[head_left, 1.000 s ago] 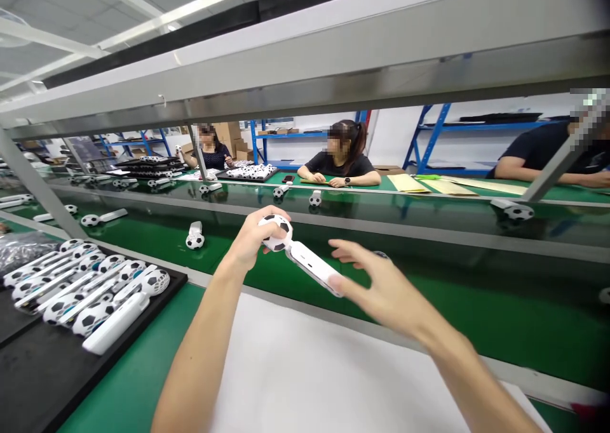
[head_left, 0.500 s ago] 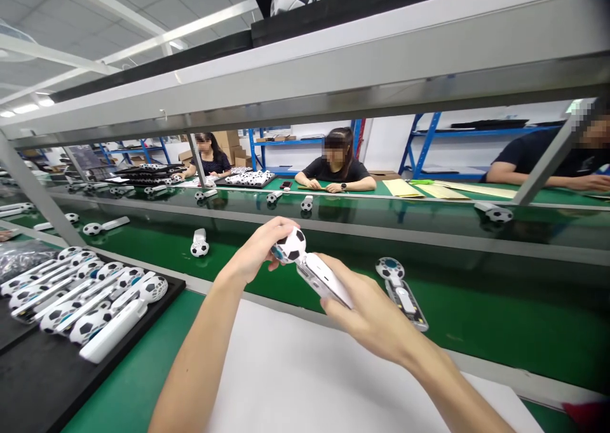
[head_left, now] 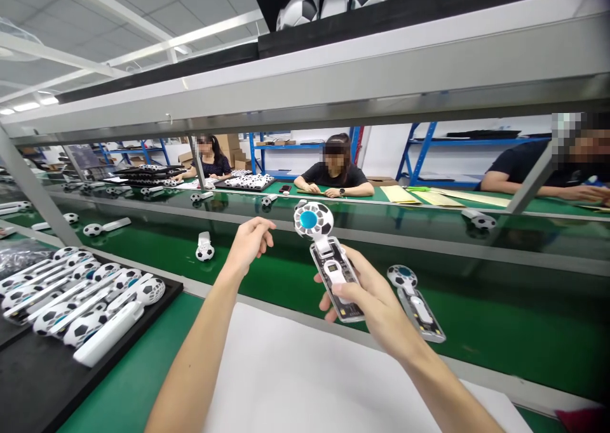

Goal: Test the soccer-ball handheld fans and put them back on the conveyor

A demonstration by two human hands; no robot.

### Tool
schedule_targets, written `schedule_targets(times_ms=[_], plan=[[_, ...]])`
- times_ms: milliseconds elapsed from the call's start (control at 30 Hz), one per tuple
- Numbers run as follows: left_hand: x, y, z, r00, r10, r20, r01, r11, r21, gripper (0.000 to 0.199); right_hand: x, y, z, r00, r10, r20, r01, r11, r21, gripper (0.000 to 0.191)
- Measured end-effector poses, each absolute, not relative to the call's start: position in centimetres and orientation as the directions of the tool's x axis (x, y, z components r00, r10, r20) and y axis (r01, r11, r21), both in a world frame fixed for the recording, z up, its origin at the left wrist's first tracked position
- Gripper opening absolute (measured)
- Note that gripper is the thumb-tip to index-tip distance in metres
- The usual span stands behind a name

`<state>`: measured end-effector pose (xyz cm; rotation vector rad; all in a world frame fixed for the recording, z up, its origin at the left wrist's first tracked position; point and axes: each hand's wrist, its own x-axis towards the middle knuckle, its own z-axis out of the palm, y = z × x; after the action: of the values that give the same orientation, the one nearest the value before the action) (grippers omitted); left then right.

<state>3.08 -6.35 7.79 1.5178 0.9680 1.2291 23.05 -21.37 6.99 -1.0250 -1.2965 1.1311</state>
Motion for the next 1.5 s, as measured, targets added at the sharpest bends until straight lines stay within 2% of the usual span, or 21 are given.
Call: schedule_targets(times_ms=[67,233,567,633,700,800,900,1033,1167,1367,1500], plan=[[3.0,-6.3,7.8,0.174,0.950,0.260,0.021,-0.268,0.963,0.016,23.1,-21.4,6.9,0.012,0.973,0.229,0.007,0.229,-0.973,0.057],[2.9,-6.5,7.8,0.147,0.947,0.284,0.017,-0.290,0.957,0.009,23.7,-21.1,6.2,0.068,0.938,0.339,0.323,0.301,-0.897,0.059],[3.3,-7.3,8.3,0.163,0.932,0.323,-0.014,-0.325,0.946,0.004,24.0,-20.7,6.0,0.039,0.935,0.353,0.543,0.277,-0.793,0.057],[3.3,-7.9,8.8,0.134,0.908,0.398,-0.058,-0.394,0.917,0.009,23.9,-20.8,6.1,-0.014,0.932,0.362,0.578,0.303,-0.758,0.057],[3.4,-8.8,9.4,0.123,0.859,0.497,-0.117,-0.485,0.867,0.024,23.7,-20.9,6.1,-0.096,0.936,0.340,0.617,0.324,-0.717,0.056],[3.7,-10.3,10.2,0.240,0.791,0.564,-0.184,-0.533,0.826,0.045,23.2,-21.1,6.0,-0.207,0.936,0.284,0.688,0.346,-0.638,0.054],[4.5,-11.2,10.3,0.324,0.775,0.542,-0.173,-0.514,0.840,0.060,22.4,-21.2,5.7,-0.249,0.924,0.290,0.707,0.378,-0.597,0.052],[5.7,-11.6,9.8,0.113,0.843,0.526,-0.142,-0.511,0.848,0.063,21.6,-21.5,5.2,-0.271,0.919,0.288,0.742,0.390,-0.546,0.054],[5.6,-11.6,9.6,0.067,0.844,0.533,-0.125,-0.523,0.843,0.065,21.0,-21.6,4.9,-0.288,0.907,0.308,0.762,0.412,-0.499,0.054],[5.4,-11.2,9.5,0.074,0.847,0.526,-0.168,-0.510,0.844,0.059,20.9,-21.4,4.7,-0.285,0.905,0.314,0.742,0.416,-0.526,0.057],[5.6,-11.0,9.6,0.066,0.874,0.481,-0.143,-0.468,0.872,0.061,21.2,-21.6,4.9,-0.313,0.918,0.241,0.741,0.395,-0.543,0.068]])
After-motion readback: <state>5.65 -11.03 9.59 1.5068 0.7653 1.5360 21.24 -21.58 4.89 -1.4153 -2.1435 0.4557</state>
